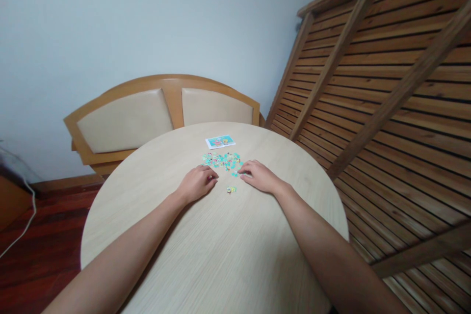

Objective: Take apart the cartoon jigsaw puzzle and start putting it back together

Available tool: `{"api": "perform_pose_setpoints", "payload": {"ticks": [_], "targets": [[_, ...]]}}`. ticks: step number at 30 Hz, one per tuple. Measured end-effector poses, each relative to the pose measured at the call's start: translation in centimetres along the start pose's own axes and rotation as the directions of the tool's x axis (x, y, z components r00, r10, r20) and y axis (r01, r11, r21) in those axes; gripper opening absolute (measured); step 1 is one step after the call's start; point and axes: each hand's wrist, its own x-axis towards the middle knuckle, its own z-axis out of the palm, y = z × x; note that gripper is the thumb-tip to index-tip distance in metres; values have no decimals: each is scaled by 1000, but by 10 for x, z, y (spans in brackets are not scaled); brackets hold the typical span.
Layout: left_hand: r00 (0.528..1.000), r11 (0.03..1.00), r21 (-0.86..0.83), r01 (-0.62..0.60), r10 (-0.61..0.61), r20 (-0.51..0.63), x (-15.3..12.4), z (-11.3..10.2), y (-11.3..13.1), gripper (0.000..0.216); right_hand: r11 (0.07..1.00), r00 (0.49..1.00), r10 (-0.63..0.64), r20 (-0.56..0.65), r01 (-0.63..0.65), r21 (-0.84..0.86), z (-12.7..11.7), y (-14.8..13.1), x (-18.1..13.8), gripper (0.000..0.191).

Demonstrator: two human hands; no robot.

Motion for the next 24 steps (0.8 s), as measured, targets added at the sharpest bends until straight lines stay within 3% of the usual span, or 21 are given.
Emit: {"api": "perform_pose_setpoints", "payload": {"ticks": [13,19,24], "targets": [[998,999,18,32,-31,-48,-1,3,-10,23,999,999,54,-2,-54,6,-4,-2,0,14],[994,1000,28,8,-5,-108,4,11,-9,33,1000,1000,-9,-29,9,1,9,-10,3,27],[998,999,48,-22,25,-54,6,15,-7,33,998,998,-63,20,64,-21,15,-16,5,33]]}}
